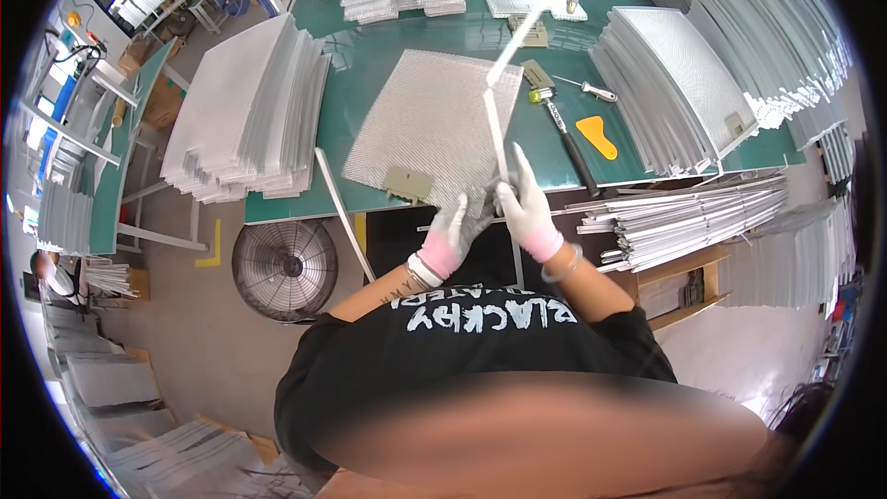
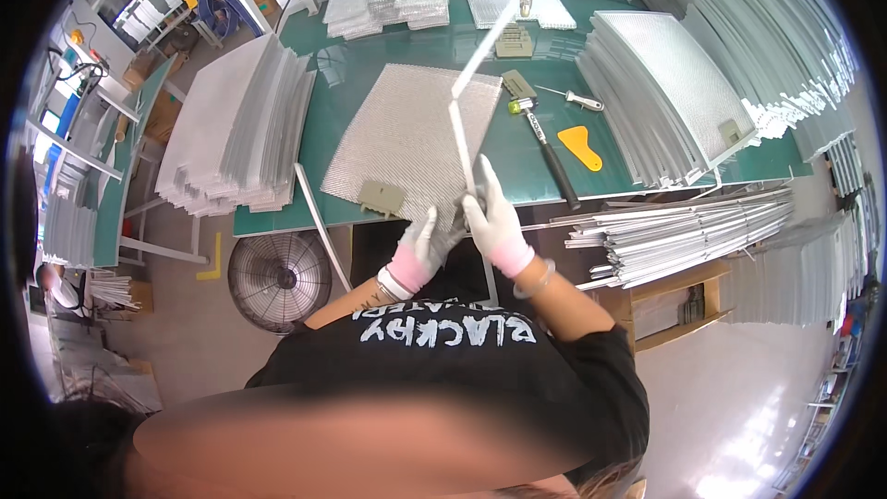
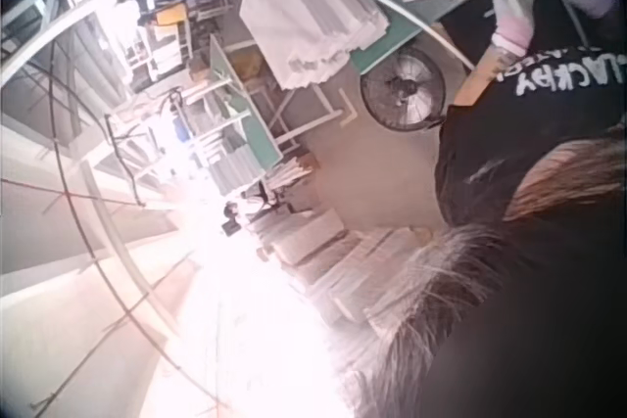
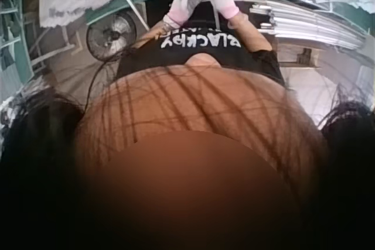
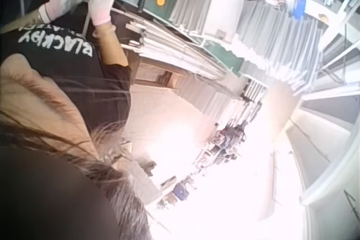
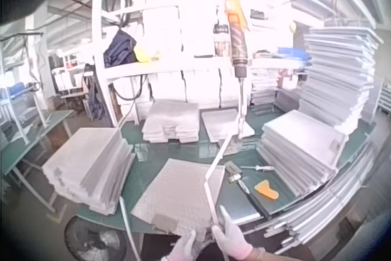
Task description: Assembling metallic mesh filters by attaching frames and small metal components using a hammer and scraper.
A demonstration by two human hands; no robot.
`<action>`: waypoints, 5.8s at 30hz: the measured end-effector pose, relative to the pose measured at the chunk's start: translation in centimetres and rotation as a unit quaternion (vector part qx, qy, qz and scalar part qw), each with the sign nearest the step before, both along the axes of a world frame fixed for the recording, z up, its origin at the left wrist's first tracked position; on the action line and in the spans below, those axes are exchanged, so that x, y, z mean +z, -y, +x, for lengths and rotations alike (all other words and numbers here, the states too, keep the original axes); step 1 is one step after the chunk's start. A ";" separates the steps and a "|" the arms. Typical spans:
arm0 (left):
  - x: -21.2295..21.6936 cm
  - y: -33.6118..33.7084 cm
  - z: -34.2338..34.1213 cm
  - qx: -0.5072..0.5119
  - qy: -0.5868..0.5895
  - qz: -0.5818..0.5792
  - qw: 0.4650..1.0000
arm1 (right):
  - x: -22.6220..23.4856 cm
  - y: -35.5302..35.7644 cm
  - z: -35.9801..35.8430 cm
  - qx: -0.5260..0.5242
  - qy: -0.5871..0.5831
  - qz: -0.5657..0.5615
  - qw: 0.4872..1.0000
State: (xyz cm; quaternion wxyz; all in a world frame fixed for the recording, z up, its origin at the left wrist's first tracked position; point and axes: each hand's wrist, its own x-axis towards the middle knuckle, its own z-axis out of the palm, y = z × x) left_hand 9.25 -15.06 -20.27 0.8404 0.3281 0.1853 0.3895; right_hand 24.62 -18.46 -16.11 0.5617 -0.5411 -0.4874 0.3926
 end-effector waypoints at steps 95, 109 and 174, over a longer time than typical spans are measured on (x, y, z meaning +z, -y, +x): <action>12.1 -2.8 -15.5 0.355 -0.147 0.305 0.871 | 10.4 -4.8 3.4 0.160 -0.081 0.104 0.978; 20.9 -19.1 -7.8 0.366 -0.103 0.397 0.835 | 15.8 -13.5 5.5 -0.128 -0.007 0.317 0.940; 16.8 -20.4 -9.9 0.248 -0.116 0.407 0.872 | 13.7 -12.5 8.1 -0.093 0.029 0.228 0.969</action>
